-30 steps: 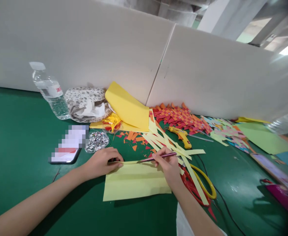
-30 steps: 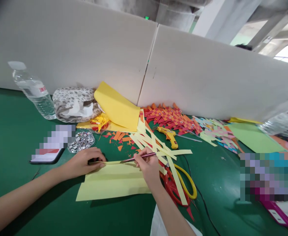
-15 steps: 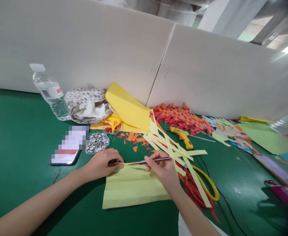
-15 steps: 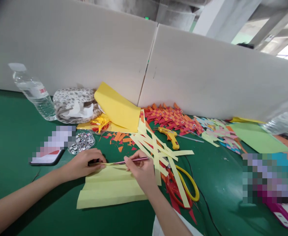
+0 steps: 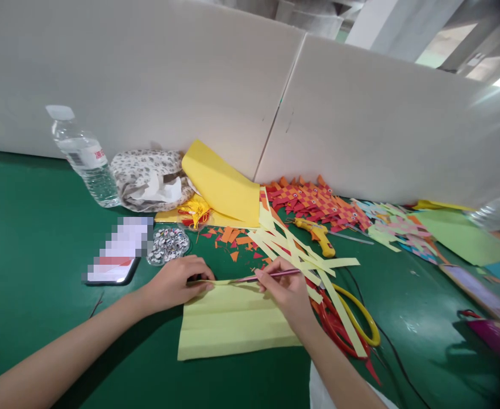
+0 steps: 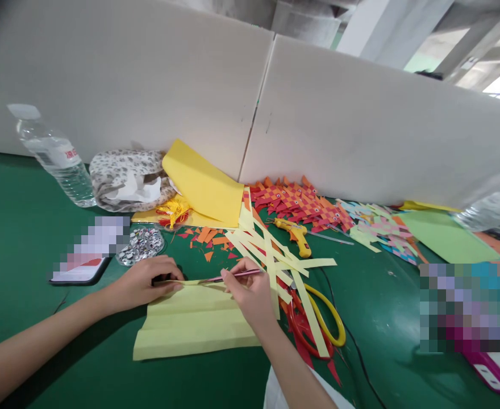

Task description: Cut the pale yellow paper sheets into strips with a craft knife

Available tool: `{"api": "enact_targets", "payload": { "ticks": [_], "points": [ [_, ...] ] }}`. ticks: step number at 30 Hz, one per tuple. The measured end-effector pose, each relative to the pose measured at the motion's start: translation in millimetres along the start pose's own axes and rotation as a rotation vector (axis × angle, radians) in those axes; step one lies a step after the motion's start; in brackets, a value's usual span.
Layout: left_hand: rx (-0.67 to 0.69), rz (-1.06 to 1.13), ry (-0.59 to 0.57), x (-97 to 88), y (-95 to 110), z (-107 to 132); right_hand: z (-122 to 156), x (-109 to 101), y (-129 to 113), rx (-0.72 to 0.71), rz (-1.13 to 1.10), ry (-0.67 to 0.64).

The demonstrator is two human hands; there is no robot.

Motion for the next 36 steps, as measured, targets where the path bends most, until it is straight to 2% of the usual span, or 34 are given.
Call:
{"api": "enact_targets", "payload": {
  "ticks": [8,13,20,25,36],
  "points": [
    [-0.001,-0.008,0.007,-0.4,1,1,-5,-14,0,-0.089,0.073,0.078],
    [0.002,-0.009,0.001,-1.2,2,0,-2,-7,-7,-0.14,-0.005,0.078],
    [0.005,-0.011,-0.01,-1.8,2,1,4,16,-9,-0.011,-0.001,-0.083],
    [0.015,-0.01,-0.003,-1.7,1,0,3,19,-7,0.022,0.01,-0.098],
    [0.007,-0.003,0.009,0.3,-1,0,-1,-5,-4,-0.005,0.055,0.007]
  ]
}}
Point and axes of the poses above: each hand's wrist, its own z-axis away from the middle knuckle, its own x-axis out of the palm, y = z × x, the point moved 1 cm from there along -z, towards the middle knuckle, and after that the axes turned 15 degrees about -x, right-handed, at the moved point
